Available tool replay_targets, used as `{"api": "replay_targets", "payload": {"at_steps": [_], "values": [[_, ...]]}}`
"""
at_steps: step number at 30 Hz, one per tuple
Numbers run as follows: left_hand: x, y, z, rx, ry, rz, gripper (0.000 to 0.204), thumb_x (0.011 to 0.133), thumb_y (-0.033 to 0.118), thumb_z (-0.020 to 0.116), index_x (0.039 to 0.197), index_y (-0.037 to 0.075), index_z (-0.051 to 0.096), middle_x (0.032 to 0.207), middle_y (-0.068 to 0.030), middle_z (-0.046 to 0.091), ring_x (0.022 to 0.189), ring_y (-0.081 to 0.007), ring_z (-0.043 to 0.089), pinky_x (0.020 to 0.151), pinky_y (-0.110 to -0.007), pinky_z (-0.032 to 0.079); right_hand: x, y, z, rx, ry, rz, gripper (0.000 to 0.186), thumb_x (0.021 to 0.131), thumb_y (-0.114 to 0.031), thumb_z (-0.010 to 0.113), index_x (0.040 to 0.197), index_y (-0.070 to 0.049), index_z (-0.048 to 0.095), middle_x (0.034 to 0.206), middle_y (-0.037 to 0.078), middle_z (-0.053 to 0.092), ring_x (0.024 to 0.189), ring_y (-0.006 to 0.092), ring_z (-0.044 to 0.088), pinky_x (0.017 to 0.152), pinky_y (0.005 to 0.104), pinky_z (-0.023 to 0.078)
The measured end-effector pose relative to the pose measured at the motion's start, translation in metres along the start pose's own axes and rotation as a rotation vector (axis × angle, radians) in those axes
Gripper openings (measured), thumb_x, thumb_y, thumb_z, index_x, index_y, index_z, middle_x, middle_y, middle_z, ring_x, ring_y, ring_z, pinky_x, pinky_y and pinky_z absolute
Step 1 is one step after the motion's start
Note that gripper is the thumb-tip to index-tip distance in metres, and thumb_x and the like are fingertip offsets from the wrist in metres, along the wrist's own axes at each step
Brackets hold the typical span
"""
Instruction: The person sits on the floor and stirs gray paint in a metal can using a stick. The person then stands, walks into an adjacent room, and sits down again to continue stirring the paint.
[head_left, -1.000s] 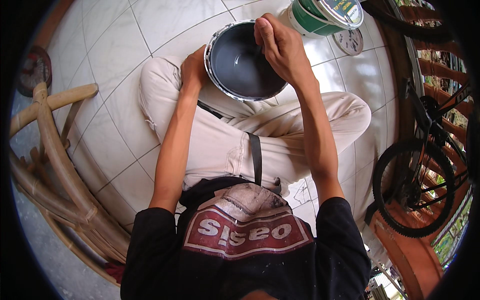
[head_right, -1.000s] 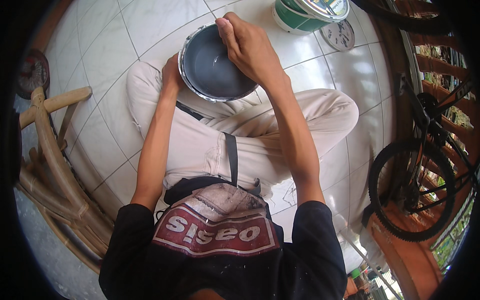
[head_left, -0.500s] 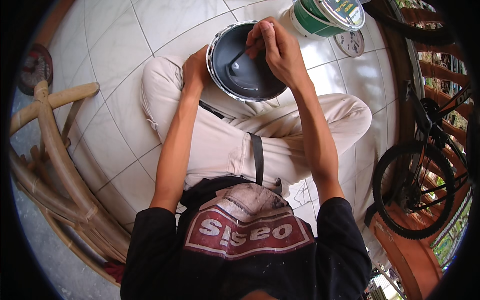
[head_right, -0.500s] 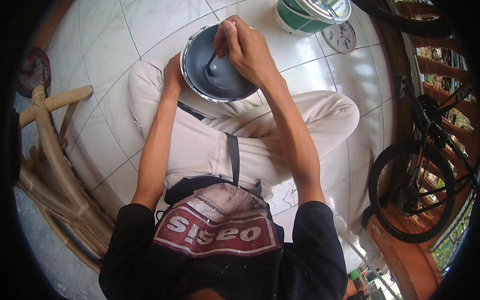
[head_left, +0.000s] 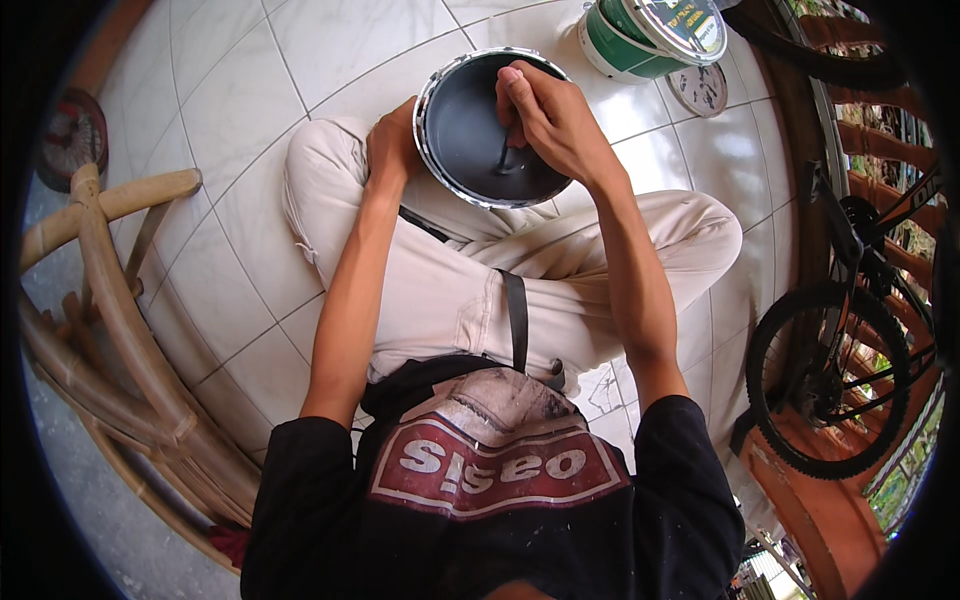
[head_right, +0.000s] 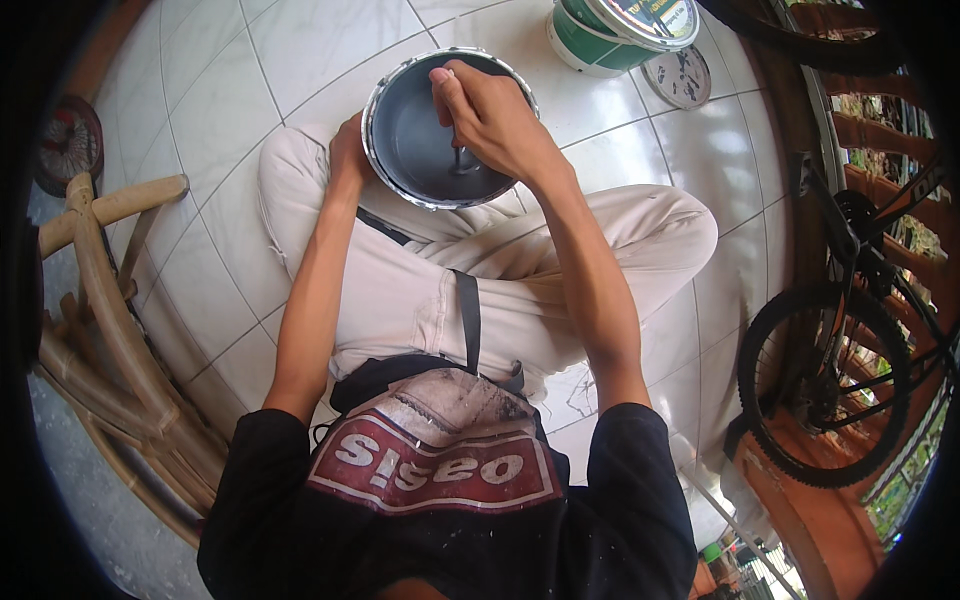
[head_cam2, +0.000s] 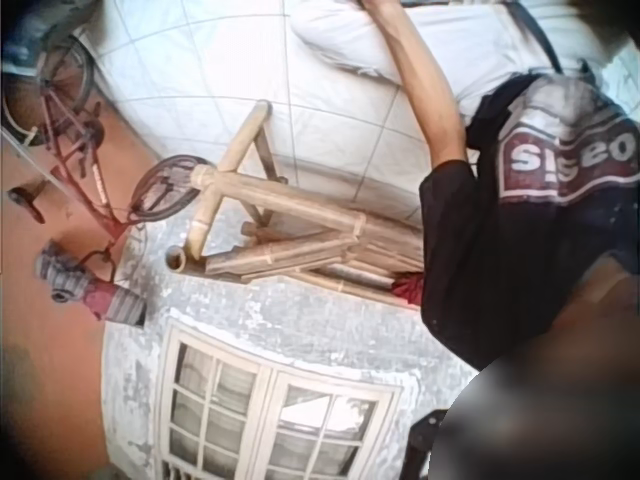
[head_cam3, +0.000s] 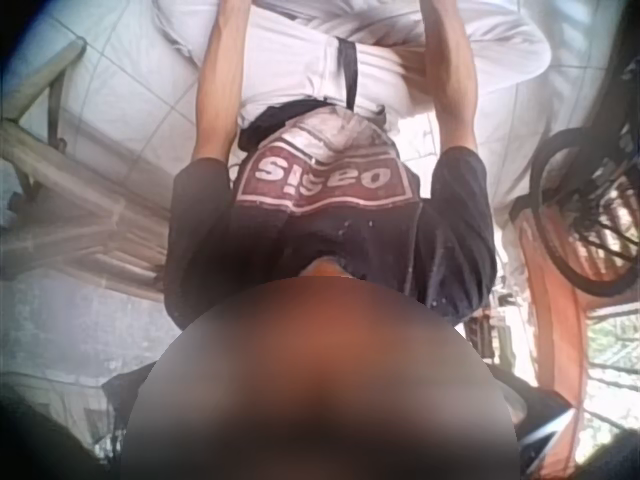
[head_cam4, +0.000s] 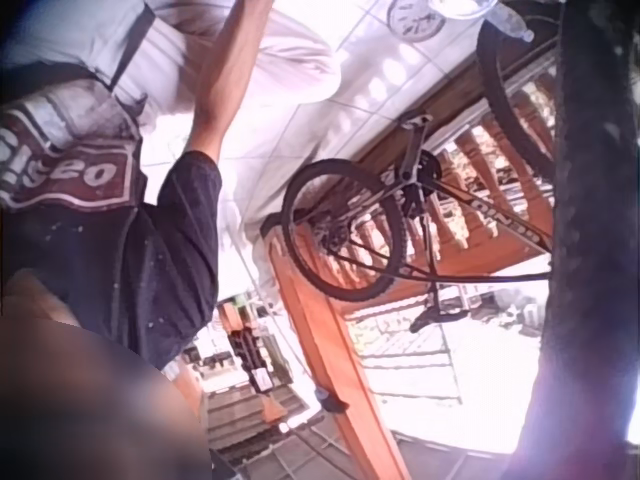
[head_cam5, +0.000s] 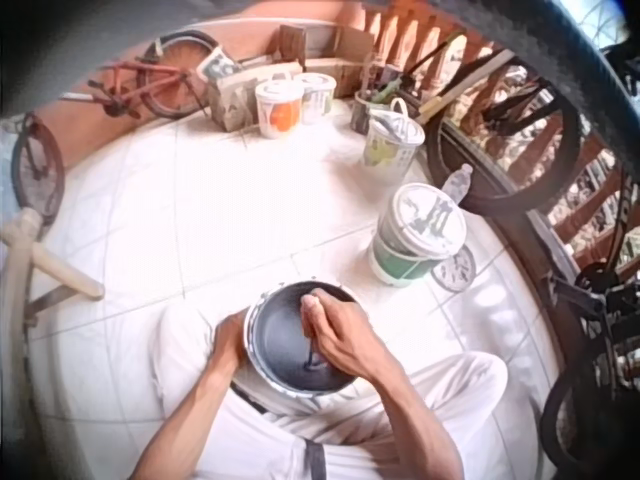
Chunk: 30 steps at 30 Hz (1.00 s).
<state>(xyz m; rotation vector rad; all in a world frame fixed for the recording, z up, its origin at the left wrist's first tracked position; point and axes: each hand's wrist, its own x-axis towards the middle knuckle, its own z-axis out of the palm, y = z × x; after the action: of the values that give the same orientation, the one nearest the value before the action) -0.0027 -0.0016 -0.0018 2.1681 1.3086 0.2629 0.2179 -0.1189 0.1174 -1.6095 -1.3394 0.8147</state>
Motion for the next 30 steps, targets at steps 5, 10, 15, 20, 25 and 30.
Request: {"api": "replay_targets", "payload": {"at_steps": [5, 10, 15, 20, 25, 30], "values": [[0.0, 0.002, -0.002, 0.004, -0.022, -0.03, 0.025, 0.097, 0.033, 0.071, 0.116, 0.017, 0.073, 0.106, -0.0232, 0.08, 0.107, -0.0494, 0.074, 0.089, -0.056, 0.058, 0.011, 0.009, -0.008, -0.305, 0.211, -0.17, 0.039, 0.124, -0.029, 0.044, 0.103, -0.002, 0.061, 0.085, 0.007, 0.071, 0.07, 0.015, 0.071, 0.069, 0.0311, 0.057], [0.001, 0.0, -0.001, -0.021, 0.001, -0.005, 0.025, 0.099, 0.031, 0.069, 0.119, 0.018, 0.074, 0.11, -0.0223, 0.08, 0.11, -0.0486, 0.073, 0.091, -0.055, 0.058, 0.004, 0.01, 0.004, -0.001, 0.097, -0.056, 0.035, 0.123, -0.025, 0.047, 0.101, -0.001, 0.06, 0.076, 0.01, 0.067, 0.068, 0.021, 0.071, 0.069, 0.0341, 0.057], [0.0, 0.002, -0.001, -0.014, -0.014, -0.017, 0.024, 0.099, 0.03, 0.069, 0.12, 0.018, 0.074, 0.111, -0.0219, 0.08, 0.11, -0.0485, 0.073, 0.091, -0.055, 0.058, 0.01, 0.009, -0.005, -0.268, 0.167, -0.145, 0.036, 0.123, -0.027, 0.048, 0.101, -0.001, 0.061, 0.081, 0.008, 0.069, 0.067, 0.017, 0.069, 0.066, 0.0327, 0.055], [0.0, 0.001, 0.0, -0.039, 0.014, -0.006, 0.024, 0.099, 0.031, 0.069, 0.119, 0.017, 0.074, 0.109, -0.0232, 0.08, 0.109, -0.0486, 0.073, 0.091, -0.055, 0.058, 0.001, 0.001, -0.002, 0.209, 0.108, -0.006, 0.034, 0.123, -0.026, 0.048, 0.101, -0.002, 0.061, 0.081, 0.006, 0.069, 0.065, 0.0154, 0.067, 0.064, 0.0324, 0.054], [0.0, 0.001, -0.002, -0.001, -0.013, -0.029, 0.026, 0.099, 0.033, 0.07, 0.119, 0.017, 0.074, 0.109, -0.0232, 0.08, 0.109, -0.0488, 0.073, 0.09, -0.055, 0.058, 0.004, 0.006, -0.007, -0.284, 0.142, -0.218, 0.034, 0.122, -0.022, 0.049, 0.098, -0.003, 0.063, 0.075, 0.007, 0.067, 0.066, 0.017, 0.067, 0.065, 0.0341, 0.054], [0.0, 0.003, -0.002, -0.036, -0.016, -0.028, 0.027, 0.099, 0.034, 0.069, 0.12, 0.017, 0.074, 0.11, -0.0233, 0.08, 0.109, -0.0486, 0.073, 0.091, -0.054, 0.058, 0.007, 0.002, 0.002, -0.007, 0.208, -0.143, 0.031, 0.119, -0.023, 0.054, 0.099, -0.001, 0.062, 0.076, 0.018, 0.067, 0.069, 0.0378, 0.065, 0.067, 0.0461, 0.052]]}}
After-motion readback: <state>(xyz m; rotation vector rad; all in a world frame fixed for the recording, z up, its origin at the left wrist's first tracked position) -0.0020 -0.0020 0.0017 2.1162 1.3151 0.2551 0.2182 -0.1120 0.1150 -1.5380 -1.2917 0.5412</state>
